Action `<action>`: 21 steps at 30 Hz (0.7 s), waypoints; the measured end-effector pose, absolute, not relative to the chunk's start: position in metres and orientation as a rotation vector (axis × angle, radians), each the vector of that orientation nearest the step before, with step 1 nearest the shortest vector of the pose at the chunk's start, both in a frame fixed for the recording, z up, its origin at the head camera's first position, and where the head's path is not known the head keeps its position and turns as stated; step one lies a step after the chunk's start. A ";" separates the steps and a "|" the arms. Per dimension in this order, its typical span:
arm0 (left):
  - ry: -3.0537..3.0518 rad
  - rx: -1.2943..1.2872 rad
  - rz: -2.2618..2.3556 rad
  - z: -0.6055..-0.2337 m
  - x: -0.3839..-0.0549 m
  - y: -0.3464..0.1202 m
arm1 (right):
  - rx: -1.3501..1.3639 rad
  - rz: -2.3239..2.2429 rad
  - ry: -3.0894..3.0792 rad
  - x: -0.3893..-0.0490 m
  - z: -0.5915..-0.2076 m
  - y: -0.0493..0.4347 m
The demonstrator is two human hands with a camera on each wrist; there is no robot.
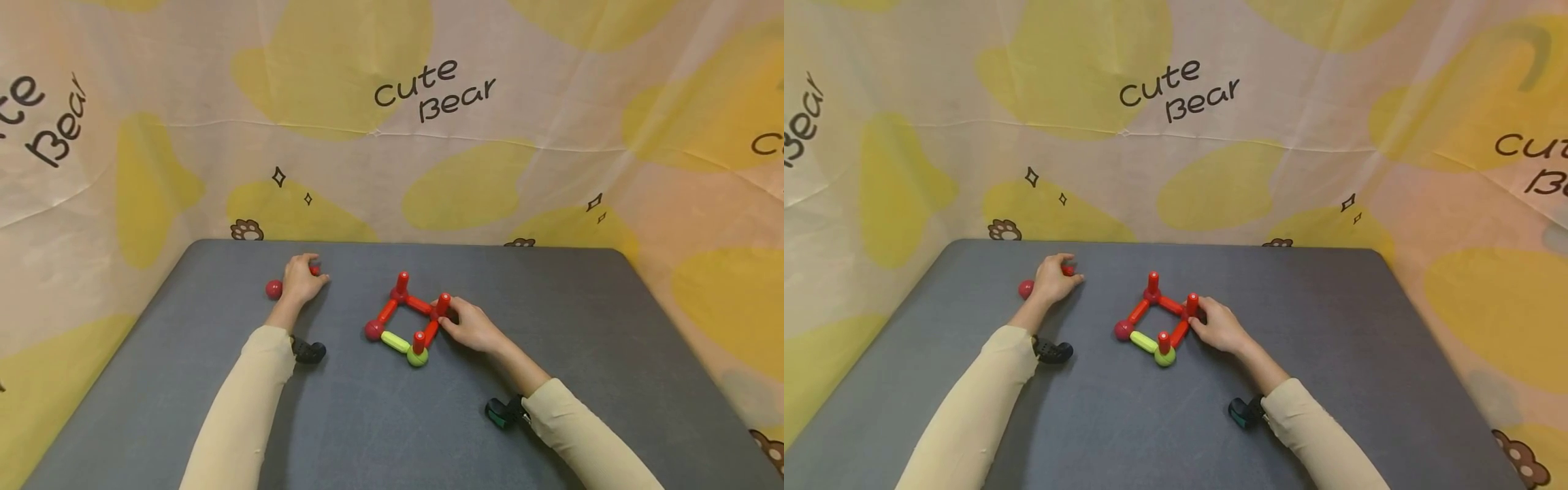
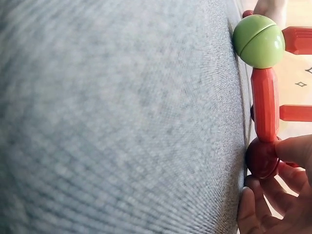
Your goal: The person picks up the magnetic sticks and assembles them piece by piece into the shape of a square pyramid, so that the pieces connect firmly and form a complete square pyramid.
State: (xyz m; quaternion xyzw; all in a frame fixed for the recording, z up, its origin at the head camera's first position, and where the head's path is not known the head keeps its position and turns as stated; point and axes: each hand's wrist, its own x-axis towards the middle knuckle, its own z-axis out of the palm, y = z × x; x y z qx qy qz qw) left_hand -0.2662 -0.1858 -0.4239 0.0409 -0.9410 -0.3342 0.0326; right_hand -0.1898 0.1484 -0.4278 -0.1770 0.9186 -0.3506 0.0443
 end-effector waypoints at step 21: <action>-2.953 0.046 -0.907 -0.424 -0.263 -0.186 | -0.556 -1.065 2.813 -0.189 -0.428 0.150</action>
